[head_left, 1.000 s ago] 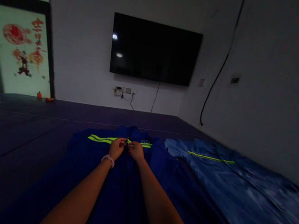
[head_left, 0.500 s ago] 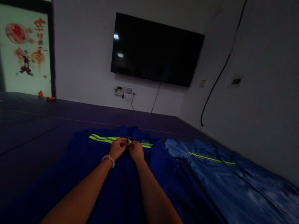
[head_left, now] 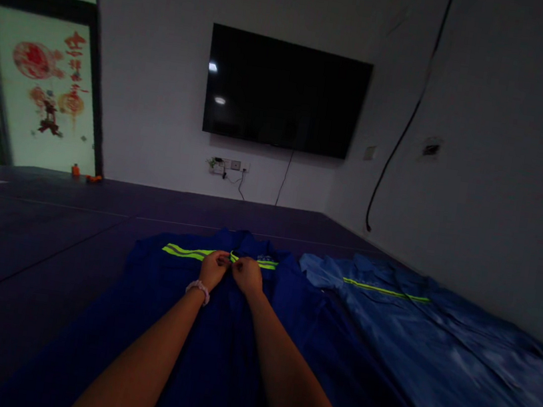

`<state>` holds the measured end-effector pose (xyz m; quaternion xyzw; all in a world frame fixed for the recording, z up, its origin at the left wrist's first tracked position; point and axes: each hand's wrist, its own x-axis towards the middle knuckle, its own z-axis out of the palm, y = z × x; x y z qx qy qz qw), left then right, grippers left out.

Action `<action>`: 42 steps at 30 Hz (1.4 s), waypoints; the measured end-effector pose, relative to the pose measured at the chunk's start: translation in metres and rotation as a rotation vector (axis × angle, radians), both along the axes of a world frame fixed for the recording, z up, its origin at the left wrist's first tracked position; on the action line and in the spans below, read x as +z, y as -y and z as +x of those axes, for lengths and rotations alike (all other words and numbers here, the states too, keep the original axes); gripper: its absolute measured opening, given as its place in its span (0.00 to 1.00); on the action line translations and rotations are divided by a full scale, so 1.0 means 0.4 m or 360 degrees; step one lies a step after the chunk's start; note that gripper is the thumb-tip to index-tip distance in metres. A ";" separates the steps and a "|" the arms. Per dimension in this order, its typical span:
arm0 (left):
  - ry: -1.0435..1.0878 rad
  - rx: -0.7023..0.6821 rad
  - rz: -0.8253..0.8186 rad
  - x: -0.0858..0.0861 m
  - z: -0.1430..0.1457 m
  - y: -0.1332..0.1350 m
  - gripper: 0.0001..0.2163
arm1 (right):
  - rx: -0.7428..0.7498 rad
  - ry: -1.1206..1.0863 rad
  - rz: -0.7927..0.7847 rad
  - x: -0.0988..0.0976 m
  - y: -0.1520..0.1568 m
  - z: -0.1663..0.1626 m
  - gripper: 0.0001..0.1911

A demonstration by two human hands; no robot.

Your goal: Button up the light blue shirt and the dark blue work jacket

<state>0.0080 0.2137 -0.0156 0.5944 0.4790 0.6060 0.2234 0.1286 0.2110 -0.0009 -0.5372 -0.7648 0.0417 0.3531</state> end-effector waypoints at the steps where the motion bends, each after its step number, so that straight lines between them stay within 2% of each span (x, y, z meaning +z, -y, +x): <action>1: -0.0001 0.0004 -0.0006 0.000 0.000 0.000 0.12 | 0.0002 0.0002 -0.0002 0.000 0.000 0.000 0.08; 17: 0.0014 0.0056 -0.0067 -0.007 -0.006 -0.009 0.14 | 0.0010 -0.0002 -0.0068 -0.002 0.003 -0.002 0.07; 26: 0.0004 0.0039 -0.0046 -0.007 -0.003 -0.011 0.15 | -0.0080 -0.0128 -0.0177 -0.008 0.004 -0.004 0.07; 34: -0.0077 0.0002 -0.0002 0.001 0.000 -0.005 0.14 | -0.0155 -0.0234 -0.0290 -0.016 -0.028 0.001 0.09; 42: -0.0127 0.0150 0.0013 0.005 0.003 0.003 0.11 | -0.0264 -0.0228 -0.0226 -0.013 -0.007 -0.006 0.11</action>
